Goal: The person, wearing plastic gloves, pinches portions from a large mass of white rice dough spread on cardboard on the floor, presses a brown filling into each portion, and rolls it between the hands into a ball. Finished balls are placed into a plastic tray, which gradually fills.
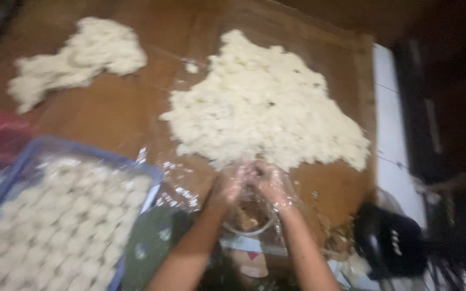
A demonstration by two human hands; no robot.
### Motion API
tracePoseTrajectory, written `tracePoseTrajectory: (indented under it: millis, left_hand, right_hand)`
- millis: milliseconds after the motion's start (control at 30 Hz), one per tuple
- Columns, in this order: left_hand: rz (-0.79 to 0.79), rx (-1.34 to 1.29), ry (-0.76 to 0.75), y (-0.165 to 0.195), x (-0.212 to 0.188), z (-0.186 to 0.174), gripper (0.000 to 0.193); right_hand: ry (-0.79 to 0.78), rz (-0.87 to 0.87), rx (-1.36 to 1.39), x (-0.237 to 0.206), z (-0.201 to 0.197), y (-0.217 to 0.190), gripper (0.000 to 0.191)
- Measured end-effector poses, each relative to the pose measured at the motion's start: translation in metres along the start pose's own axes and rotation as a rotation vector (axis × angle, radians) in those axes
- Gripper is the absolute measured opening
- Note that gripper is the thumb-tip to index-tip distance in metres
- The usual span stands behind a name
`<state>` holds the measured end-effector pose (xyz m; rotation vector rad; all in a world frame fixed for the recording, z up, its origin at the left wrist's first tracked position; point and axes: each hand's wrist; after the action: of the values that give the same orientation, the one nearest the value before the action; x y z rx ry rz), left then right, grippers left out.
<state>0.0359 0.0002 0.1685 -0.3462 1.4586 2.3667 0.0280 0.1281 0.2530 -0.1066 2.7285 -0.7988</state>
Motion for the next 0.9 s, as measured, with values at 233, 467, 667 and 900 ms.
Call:
tracePoseTrajectory:
  millis: [233, 467, 667, 900]
  left_hand:
    - [0.358, 0.308, 0.206, 0.041, -0.036, -0.033, 0.041]
    - [0.52, 0.624, 0.605, 0.068, -0.137, -0.209, 0.037]
    - [0.063, 0.821, 0.707, 0.037, -0.104, -0.316, 0.051]
    - [-0.13, 0.921, 0.541, 0.027, -0.07, -0.299, 0.052]
  right_hand:
    - [-0.001, -0.43, 0.215, -0.023, 0.011, -0.043, 0.022]
    - [0.039, -0.245, 0.537, -0.031, -0.016, 0.035, 0.032]
    - [0.081, -0.031, 0.313, -0.006, 0.003, 0.124, 0.033]
    - [0.128, -0.07, 0.001, -0.014, 0.017, 0.149, 0.031]
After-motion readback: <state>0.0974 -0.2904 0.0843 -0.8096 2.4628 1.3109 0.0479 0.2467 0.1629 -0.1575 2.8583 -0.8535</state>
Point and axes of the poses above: each hand's wrist, its own x-axis towards the middle knuckle, its own z-axis out of the palm, y = z × x, and after that the axes turned 7 degrees about -y, right-handed
